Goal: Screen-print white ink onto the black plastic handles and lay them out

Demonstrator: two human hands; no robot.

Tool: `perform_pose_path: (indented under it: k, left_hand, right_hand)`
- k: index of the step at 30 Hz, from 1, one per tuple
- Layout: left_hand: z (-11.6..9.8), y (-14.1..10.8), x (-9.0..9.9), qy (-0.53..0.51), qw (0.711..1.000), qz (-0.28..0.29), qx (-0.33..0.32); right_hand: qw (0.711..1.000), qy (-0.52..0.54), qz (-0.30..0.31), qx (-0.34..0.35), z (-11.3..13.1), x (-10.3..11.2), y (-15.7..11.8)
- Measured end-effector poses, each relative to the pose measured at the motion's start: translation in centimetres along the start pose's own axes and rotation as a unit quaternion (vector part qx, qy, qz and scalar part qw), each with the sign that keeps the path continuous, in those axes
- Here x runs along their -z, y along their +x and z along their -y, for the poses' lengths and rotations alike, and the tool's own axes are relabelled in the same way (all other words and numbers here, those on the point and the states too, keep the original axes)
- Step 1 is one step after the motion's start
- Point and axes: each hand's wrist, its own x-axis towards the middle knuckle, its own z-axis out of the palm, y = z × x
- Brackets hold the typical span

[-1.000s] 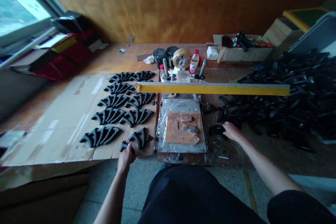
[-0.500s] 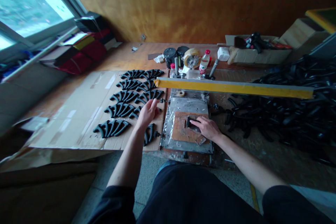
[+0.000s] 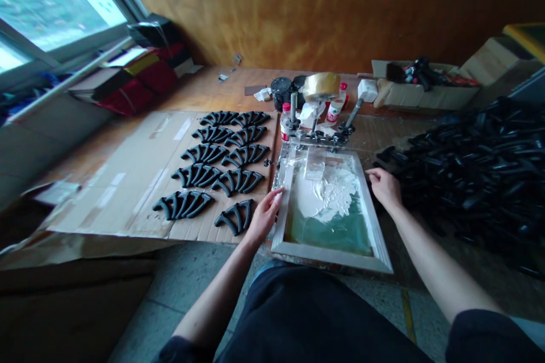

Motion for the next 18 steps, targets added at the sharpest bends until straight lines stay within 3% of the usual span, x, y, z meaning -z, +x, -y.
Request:
perform_pose_path:
  k: [2, 4, 6, 8, 10, 14, 16, 18]
  left_hand:
    - [2.7, 0.3, -0.5, 0.030, 0.999, -0.015, 0.025]
    - [4.5, 0.9, -0.9, 0.069, 0.996, -0.035, 0.036]
    - [5.5, 1.6, -1.1, 0.101, 0.993, -0.041, 0.043]
    - [5.8, 2.1, -1.0, 0.118, 0.991, -0.036, 0.046]
    - [6.0, 2.2, -0.9, 0.125, 0.991, -0.029, 0.043]
    - [6.4, 2.1, -0.8, 0.127, 0.990, -0.033, 0.041]
    - [6.5, 2.2, -0.8, 0.134, 0.989, -0.035, 0.043]
    - [6.7, 2.2, -0.9, 0.143, 0.988, -0.035, 0.042]
  right_hand:
    - [0.999, -0.006, -0.029, 0.013, 2.1, -0.4, 1.9]
    - [0.996, -0.020, -0.012, 0.086, 5.8, -1.8, 3.3]
    - [0.987, -0.054, 0.058, 0.137, 9.4, -3.4, 3.8]
    - [0.975, -0.092, 0.142, 0.145, 11.7, -4.6, 3.3]
    - [0.958, -0.111, 0.200, 0.172, 12.2, -5.0, 1.6]
    - [0.907, -0.082, 0.249, 0.330, 10.1, -3.3, -2.2]
    - [0.876, -0.058, 0.283, 0.387, 9.2, -2.2, -2.9]
    - [0.866, -0.042, 0.310, 0.391, 8.9, -1.6, -2.6]
